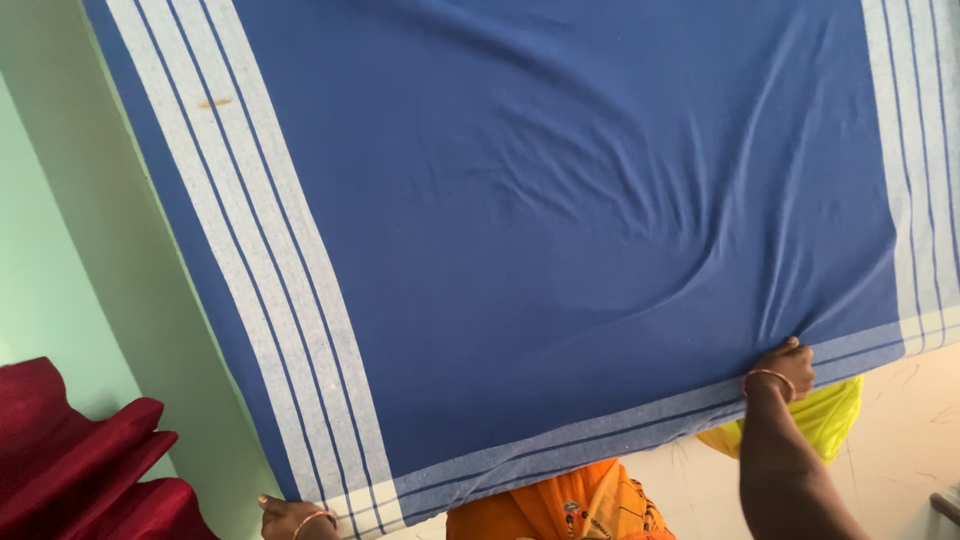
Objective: The person smooths a blue bed sheet with white stripes on a bed using both hands. They repeatedly press and glide their hands across the surface to remove wrinkles and flatten the fabric.
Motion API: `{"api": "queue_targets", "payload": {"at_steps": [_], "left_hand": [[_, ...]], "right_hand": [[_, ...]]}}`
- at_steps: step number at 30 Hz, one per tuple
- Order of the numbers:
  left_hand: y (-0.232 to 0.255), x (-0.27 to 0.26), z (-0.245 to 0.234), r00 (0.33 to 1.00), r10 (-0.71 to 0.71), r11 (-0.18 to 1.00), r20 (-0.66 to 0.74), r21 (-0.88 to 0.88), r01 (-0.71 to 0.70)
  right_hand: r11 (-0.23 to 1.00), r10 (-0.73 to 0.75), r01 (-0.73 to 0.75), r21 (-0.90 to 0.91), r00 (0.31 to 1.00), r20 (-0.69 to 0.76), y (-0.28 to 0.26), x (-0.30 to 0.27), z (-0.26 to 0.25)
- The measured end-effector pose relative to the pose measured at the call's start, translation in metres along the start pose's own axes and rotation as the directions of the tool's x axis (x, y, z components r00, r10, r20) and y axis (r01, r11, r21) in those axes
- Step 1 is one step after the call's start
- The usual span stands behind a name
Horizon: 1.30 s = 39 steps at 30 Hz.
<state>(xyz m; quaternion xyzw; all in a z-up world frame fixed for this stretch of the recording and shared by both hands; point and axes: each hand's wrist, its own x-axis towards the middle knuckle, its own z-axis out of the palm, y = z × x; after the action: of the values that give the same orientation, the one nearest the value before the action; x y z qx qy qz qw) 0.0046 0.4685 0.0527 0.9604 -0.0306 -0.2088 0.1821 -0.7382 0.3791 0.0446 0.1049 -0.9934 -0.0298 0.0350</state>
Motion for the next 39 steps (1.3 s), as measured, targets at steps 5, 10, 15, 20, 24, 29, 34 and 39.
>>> {"api": "queue_targets", "payload": {"at_steps": [5, 10, 15, 20, 24, 29, 34, 39], "left_hand": [[-0.002, 0.000, -0.002, 1.000, 0.000, 1.000, 0.001, -0.018, 0.000], [-0.009, -0.009, -0.002, 1.000, -0.003, 1.000, -0.007, -0.027, 0.003], [-0.010, -0.008, 0.000, 1.000, 0.000, 1.000, -0.001, -0.009, 0.000], [-0.010, -0.010, -0.001, 1.000, 0.014, 1.000, -0.003, 0.024, -0.014], [-0.002, -0.009, 0.007, 1.000, 0.029, 0.999, -0.010, 0.026, -0.028], [-0.005, -0.007, 0.003, 0.999, 0.041, 0.998, -0.019, 0.055, -0.040], [-0.003, -0.007, 0.004, 0.997, 0.065, 0.996, -0.031, 0.062, -0.063], [0.006, -0.009, 0.003, 0.991, 0.120, 0.987, -0.059, 0.112, -0.113]], "right_hand": [[0.993, -0.109, 0.110, -0.033, 0.994, 0.031, 0.016, 0.001, -0.015], [0.997, -0.077, 0.077, 0.005, 0.995, 0.067, 0.025, 0.002, -0.021], [0.932, 0.206, -0.175, 0.317, 0.976, -0.067, 0.036, -0.009, -0.023], [0.647, 0.554, -0.559, 0.519, 0.812, 0.183, 0.040, -0.017, -0.009], [0.767, 0.504, -0.512, 0.386, 0.854, 0.130, 0.041, -0.014, -0.004], [0.825, 0.453, -0.474, 0.308, 0.880, 0.141, 0.061, -0.015, -0.010], [0.853, 0.414, -0.435, 0.288, 0.900, 0.134, 0.063, -0.007, -0.014], [0.905, 0.374, -0.347, 0.248, 0.925, -0.069, 0.061, 0.006, -0.011]]}}
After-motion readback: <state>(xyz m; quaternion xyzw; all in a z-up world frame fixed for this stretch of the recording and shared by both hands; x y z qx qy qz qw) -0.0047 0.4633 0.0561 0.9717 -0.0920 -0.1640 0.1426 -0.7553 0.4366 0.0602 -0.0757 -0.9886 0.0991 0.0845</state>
